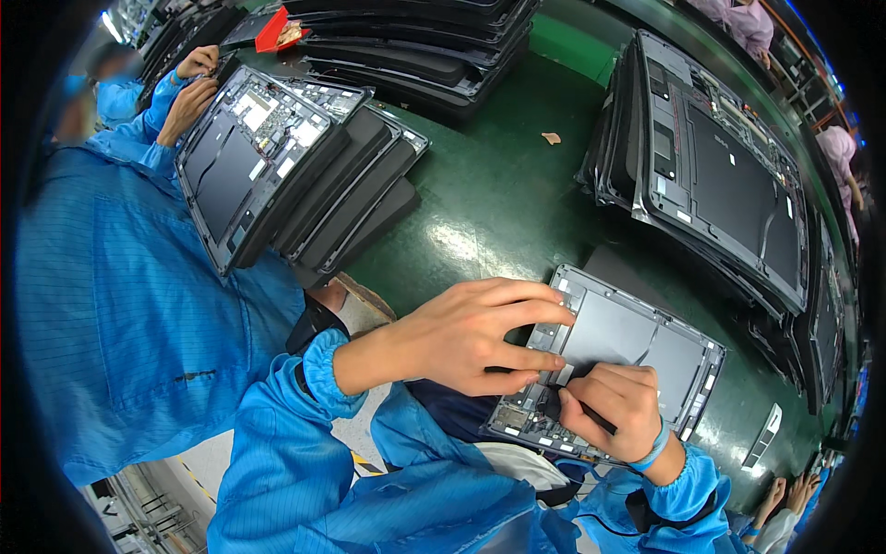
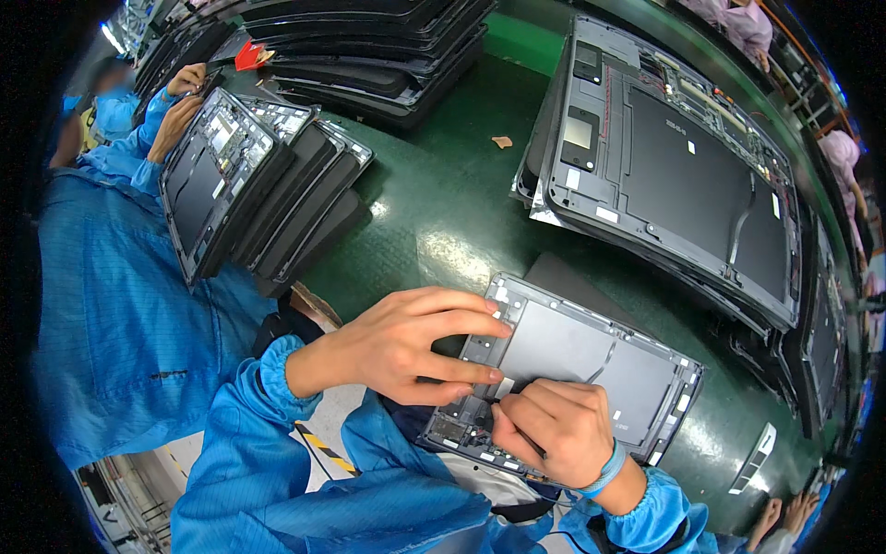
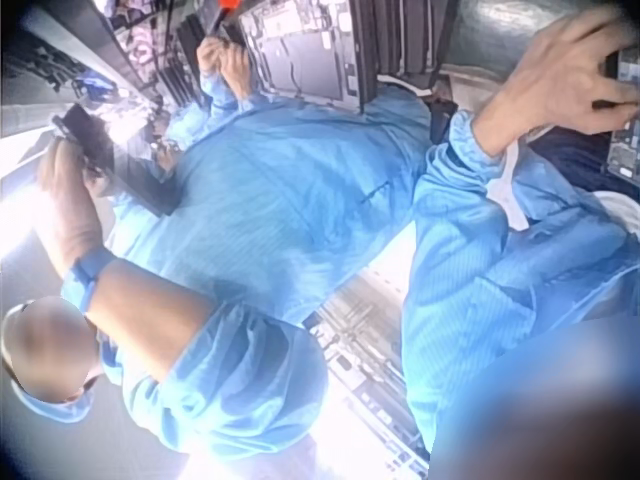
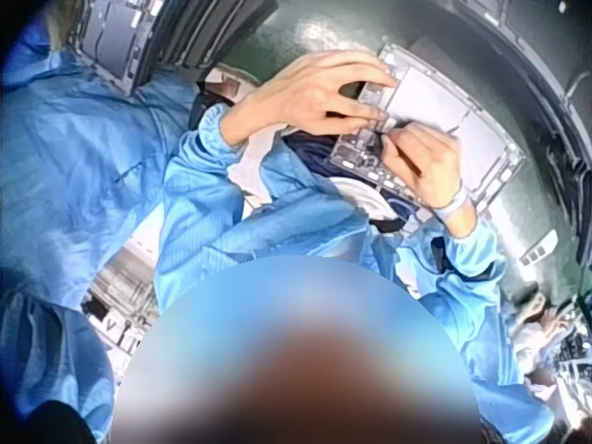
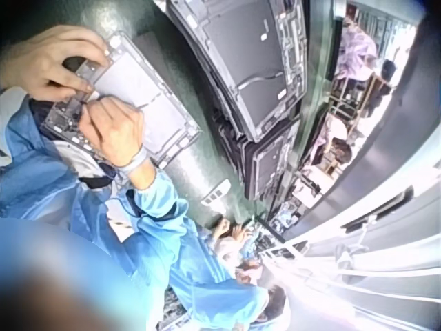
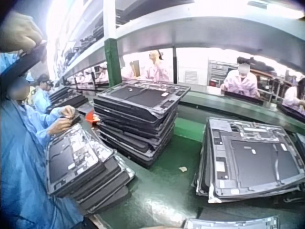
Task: The recorder is assembling electronic components, specifically tablet screen assemblies, on an industrial production line.
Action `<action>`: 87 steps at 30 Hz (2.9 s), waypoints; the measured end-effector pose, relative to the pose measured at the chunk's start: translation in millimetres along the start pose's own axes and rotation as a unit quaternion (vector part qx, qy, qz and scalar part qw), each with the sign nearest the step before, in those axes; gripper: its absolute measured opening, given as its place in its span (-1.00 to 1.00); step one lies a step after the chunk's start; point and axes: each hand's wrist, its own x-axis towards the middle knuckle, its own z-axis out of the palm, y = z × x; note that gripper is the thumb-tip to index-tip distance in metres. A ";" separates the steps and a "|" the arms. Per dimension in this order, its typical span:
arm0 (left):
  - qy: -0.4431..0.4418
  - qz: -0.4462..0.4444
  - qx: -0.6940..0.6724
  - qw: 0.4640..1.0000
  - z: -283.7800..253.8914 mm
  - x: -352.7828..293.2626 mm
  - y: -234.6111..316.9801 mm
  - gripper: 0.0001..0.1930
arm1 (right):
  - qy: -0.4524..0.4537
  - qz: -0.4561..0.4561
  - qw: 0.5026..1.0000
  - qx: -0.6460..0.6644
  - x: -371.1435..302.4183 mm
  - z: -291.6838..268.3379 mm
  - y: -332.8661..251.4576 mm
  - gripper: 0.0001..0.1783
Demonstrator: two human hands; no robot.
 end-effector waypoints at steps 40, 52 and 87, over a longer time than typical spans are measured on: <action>-0.026 -0.025 0.031 0.999 -9.9 -11.9 27.3 -0.75 | 0.261 0.050 0.964 0.007 -62.6 -4.9 -28.8 -0.90; -0.195 -0.360 0.057 0.910 8.6 79.2 40.5 -0.29 | 0.337 -0.033 0.938 -0.075 -110.0 54.0 -36.1 -0.88; 0.670 -0.203 -0.080 0.710 -232.8 121.0 -65.9 -0.17 | 0.414 -0.043 0.907 -0.072 -107.5 16.0 -34.6 -0.94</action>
